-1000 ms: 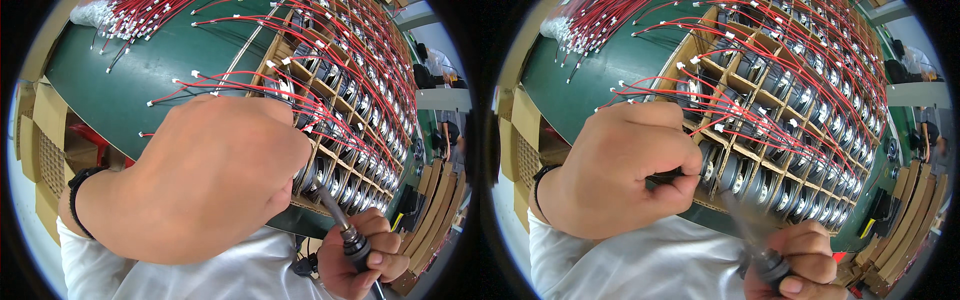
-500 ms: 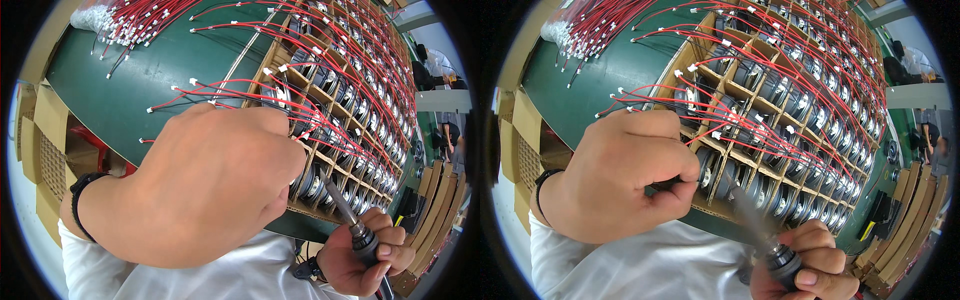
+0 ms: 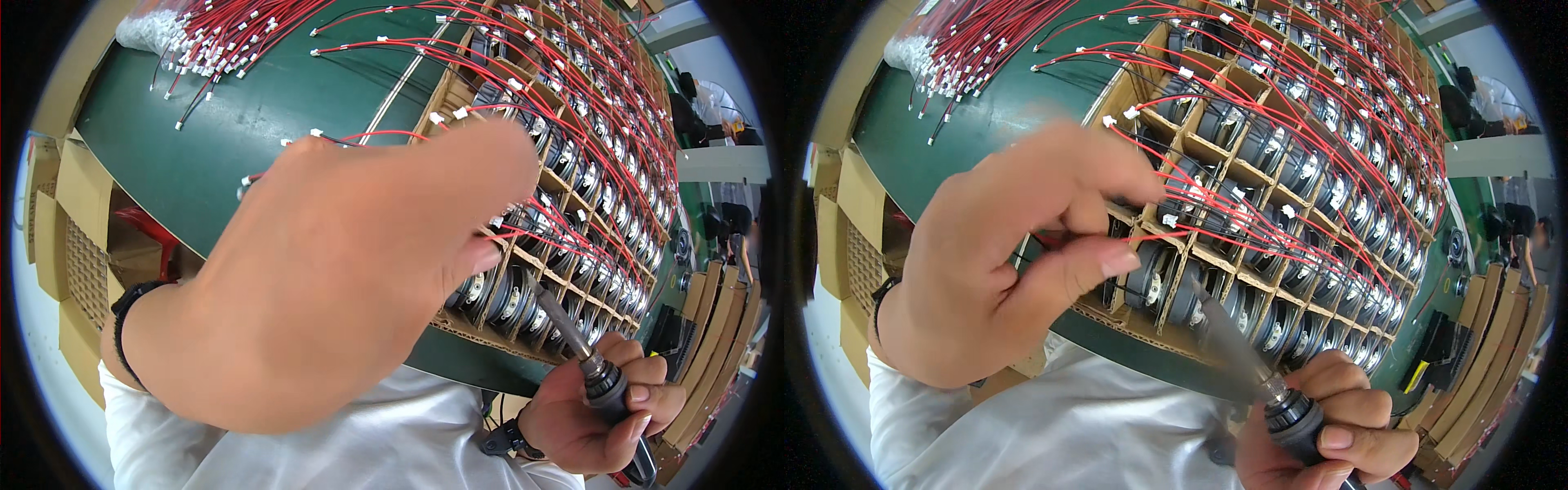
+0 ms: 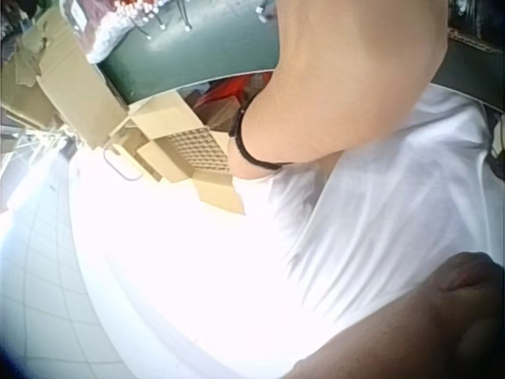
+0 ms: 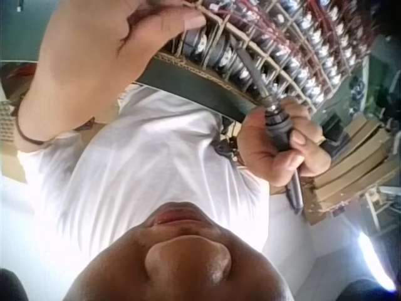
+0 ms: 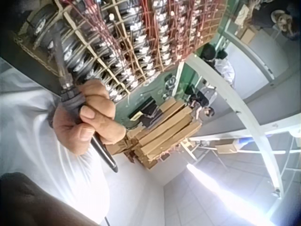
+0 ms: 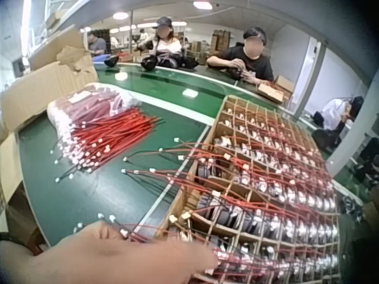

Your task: Soldering wires onto a grid of electronic speaker components using a soldering iron.

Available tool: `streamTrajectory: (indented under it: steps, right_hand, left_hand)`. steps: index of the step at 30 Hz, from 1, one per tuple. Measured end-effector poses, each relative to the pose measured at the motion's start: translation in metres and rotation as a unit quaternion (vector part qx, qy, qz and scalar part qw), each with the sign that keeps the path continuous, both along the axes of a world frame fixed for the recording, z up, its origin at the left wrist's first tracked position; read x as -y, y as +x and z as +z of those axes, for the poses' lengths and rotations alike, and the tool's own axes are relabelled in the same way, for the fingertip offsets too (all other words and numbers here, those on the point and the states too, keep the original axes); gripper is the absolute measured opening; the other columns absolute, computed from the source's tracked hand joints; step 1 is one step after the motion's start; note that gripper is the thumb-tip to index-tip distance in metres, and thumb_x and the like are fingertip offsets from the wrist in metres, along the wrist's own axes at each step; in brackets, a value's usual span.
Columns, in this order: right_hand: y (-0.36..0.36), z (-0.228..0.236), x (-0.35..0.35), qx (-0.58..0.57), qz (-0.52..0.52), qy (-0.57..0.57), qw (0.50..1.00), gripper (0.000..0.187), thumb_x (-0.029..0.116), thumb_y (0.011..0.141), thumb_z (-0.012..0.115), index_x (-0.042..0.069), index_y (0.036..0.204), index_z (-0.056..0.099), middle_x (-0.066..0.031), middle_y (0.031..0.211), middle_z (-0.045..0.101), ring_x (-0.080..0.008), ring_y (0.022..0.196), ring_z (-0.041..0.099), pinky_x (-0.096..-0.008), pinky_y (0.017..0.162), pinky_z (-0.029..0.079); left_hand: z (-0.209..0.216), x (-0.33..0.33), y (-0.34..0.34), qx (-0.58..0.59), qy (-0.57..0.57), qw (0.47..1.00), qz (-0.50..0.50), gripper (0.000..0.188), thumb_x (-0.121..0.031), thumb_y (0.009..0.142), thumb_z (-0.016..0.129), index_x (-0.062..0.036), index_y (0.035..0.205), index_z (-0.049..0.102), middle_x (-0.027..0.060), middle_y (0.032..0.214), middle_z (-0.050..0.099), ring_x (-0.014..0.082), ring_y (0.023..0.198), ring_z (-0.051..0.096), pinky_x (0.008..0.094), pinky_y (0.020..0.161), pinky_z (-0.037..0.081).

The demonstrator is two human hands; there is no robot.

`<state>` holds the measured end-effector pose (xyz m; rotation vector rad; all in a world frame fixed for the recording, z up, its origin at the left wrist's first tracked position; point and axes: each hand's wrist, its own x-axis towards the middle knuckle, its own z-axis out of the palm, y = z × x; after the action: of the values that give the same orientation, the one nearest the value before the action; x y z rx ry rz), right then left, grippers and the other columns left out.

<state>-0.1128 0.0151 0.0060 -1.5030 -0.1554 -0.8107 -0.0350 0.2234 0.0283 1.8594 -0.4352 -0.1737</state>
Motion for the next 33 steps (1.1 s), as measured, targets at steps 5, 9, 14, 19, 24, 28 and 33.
streamTrajectory:
  steps: [5,9,14,19,24,28,33]
  right_hand:
    - [0.002,0.000,0.000,0.000,0.000,0.009,1.000,0.024,0.024,0.092,0.060,0.010,0.088,0.042,-0.0035,0.074,0.039,-0.0136,0.060,0.033,-0.0325,0.063,0.028]
    - [0.002,0.000,0.001,-0.005,-0.001,0.008,1.000,0.024,0.024,0.091,0.061,0.010,0.088,0.042,-0.0035,0.074,0.039,-0.0135,0.060,0.032,-0.0330,0.063,0.027]
    - [0.000,0.000,-0.002,-0.017,0.009,0.008,1.000,0.025,0.023,0.091,0.061,0.010,0.088,0.039,-0.0028,0.074,0.036,-0.0136,0.063,0.029,-0.0341,0.065,0.025]
    - [-0.001,-0.001,-0.002,-0.017,0.015,-0.004,1.000,0.025,0.021,0.091,0.060,0.010,0.088,0.038,-0.0023,0.074,0.034,-0.0133,0.064,0.028,-0.0341,0.065,0.025]
    - [0.000,-0.004,-0.002,-0.003,0.025,-0.015,1.000,0.026,0.022,0.091,0.061,0.010,0.088,0.038,-0.0022,0.074,0.035,-0.0129,0.061,0.027,-0.0338,0.062,0.024]
    - [0.001,-0.006,-0.003,0.001,0.015,-0.050,0.999,0.027,0.023,0.091,0.062,0.010,0.089,0.039,-0.0021,0.073,0.035,-0.0123,0.058,0.027,-0.0330,0.059,0.025]
    - [0.000,-0.003,-0.004,-0.022,0.040,-0.069,0.997,0.026,0.022,0.091,0.063,0.008,0.088,0.041,-0.0020,0.072,0.038,-0.0116,0.057,0.028,-0.0315,0.058,0.026]
  left_hand:
    - [-0.009,-0.004,0.003,0.123,0.102,0.986,-0.042,0.013,0.004,0.080,0.070,-0.0022,0.091,0.067,0.0092,0.086,0.064,0.0272,0.078,0.060,0.0361,0.063,0.046]
    - [-0.012,-0.002,0.000,0.154,0.132,0.978,-0.041,0.016,0.005,0.077,0.072,-0.0027,0.091,0.068,0.0085,0.082,0.062,0.0276,0.074,0.058,0.0374,0.065,0.046]
    - [-0.010,-0.005,0.001,0.150,0.153,0.975,-0.058,0.019,0.006,0.075,0.073,-0.0034,0.090,0.068,0.0081,0.078,0.057,0.0274,0.072,0.056,0.0377,0.065,0.045]
    - [-0.007,-0.003,-0.001,0.149,0.196,0.968,-0.049,0.018,0.005,0.073,0.073,-0.0053,0.087,0.067,0.0073,0.079,0.057,0.0259,0.069,0.056,0.0362,0.062,0.043]
    - [-0.008,0.000,-0.006,0.135,0.198,0.971,-0.028,0.020,0.004,0.071,0.073,-0.0078,0.084,0.065,0.0054,0.080,0.057,0.0238,0.067,0.055,0.0357,0.061,0.042]
    - [-0.017,0.004,-0.007,0.201,0.195,0.960,0.002,0.022,0.004,0.066,0.073,-0.0087,0.081,0.064,0.0040,0.079,0.056,0.0235,0.067,0.055,0.0360,0.060,0.041]
    - [-0.021,0.009,0.001,0.302,0.178,0.937,-0.004,0.023,0.004,0.062,0.072,-0.0086,0.078,0.062,0.0031,0.078,0.054,0.0240,0.067,0.055,0.0372,0.058,0.040]
